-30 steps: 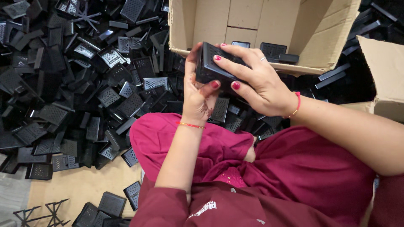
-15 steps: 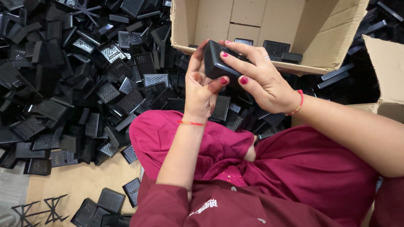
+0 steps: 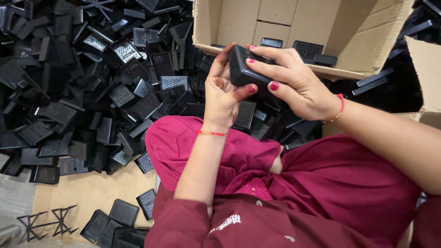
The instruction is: The person sits on the floor and repeatedly picks up small black plastic components from a pile, turns them over in both hands, and places them into a cardboard box. The person handles the parts one at a time, inspecting each before placing it in the box.
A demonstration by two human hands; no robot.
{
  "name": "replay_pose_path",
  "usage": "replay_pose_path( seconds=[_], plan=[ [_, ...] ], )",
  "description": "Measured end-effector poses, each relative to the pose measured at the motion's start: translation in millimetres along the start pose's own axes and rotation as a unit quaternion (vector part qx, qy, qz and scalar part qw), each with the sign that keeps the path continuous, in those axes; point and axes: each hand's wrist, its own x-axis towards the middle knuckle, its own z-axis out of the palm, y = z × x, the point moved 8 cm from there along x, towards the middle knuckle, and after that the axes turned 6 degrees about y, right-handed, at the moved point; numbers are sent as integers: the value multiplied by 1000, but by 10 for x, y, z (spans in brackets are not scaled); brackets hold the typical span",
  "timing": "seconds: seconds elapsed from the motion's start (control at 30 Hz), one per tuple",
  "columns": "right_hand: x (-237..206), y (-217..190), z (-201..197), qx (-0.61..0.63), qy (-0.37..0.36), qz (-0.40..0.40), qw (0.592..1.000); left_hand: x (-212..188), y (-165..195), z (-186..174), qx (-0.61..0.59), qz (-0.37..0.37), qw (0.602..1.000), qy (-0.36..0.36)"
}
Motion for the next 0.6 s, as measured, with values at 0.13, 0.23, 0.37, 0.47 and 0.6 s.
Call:
replay_pose_path(
  seconds=[0.13,0.23,0.37,0.47,0.6],
  plan=[
    [-3,4,4,11,-15,-15,1000,-28,4,-10,-15,-22,1000,10],
    [-10,30,12,6,-19,-16,1000,-47,20,5,-6,-27,999,27],
    [-37,-20,-46,-48,9,-62,997,-61,13,160,-2,-27,1000,-5],
    [-76,-125,-122,-45,36,-120,991,-73,-29,286,-24,-36,999,-31],
    [-82,-121,-142,5,28,-101,994,-85,-49,310,-46,-35,998,-25]
  ],
)
